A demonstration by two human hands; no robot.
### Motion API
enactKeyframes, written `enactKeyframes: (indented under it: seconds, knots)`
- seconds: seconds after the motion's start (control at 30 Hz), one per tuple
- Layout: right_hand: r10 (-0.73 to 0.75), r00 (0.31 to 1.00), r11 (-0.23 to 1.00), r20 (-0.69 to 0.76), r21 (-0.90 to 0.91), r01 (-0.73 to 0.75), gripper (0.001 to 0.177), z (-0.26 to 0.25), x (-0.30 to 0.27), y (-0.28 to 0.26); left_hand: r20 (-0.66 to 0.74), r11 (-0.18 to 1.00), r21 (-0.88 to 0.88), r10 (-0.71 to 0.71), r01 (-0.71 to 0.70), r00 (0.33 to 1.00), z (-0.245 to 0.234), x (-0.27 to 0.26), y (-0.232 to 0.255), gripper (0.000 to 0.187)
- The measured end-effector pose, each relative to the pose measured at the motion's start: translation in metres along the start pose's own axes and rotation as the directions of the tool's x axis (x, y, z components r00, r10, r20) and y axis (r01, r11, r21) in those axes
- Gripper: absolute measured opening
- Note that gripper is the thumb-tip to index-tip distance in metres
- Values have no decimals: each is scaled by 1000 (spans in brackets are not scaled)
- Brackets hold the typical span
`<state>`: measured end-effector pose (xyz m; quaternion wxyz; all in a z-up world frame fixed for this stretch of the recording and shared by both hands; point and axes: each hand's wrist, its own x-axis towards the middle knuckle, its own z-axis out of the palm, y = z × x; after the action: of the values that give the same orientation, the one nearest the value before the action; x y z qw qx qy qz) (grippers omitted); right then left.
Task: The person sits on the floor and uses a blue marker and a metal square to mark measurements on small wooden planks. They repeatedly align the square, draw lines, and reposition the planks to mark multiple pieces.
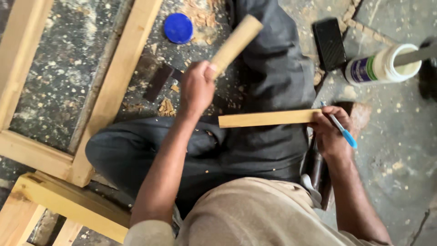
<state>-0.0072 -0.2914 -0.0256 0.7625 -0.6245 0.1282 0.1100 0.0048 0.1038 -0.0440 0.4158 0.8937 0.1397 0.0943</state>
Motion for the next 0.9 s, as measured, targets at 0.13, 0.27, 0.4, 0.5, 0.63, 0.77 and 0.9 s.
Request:
enactKeyframes:
  seconds: [0.13, 0.27, 0.4, 0.5, 0.63, 0.77, 0.9]
  knots:
    - [-35, 999, 997, 1, 62, 35, 18, 25, 12, -19, -169, 994, 75, -62, 76, 984, 29, 38, -69, 16]
    - [-72, 997, 988, 35, 138, 67, 19, 72, 26, -33, -45, 995, 105, 3, 2, 999, 65, 72, -98, 16]
    - [-141, 983, 976, 117, 181, 119, 19, 115, 51, -37, 183, 981, -47, -175, 187, 967, 15, 93, -81, 25]
    - [-134, 976, 983, 173, 149, 109, 18, 148, 68, -33, 290, 953, -38, -278, 301, 916, -72, 80, -52, 39]
    - [-90, 959, 986, 269, 163, 47, 16, 215, 89, -14, 371, 986, 55, 127, -158, 920, -130, 27, -12, 63]
    - [-71, 917, 988, 393, 156, 10, 15, 279, 115, 23, 269, 941, 330, -24, -68, 963, -158, 10, -38, 50]
    - [-67, 909, 945, 411, -267, 190, 16, 312, 117, 100, -37, 909, 392, -139, 142, 990, -169, 14, -120, 52]
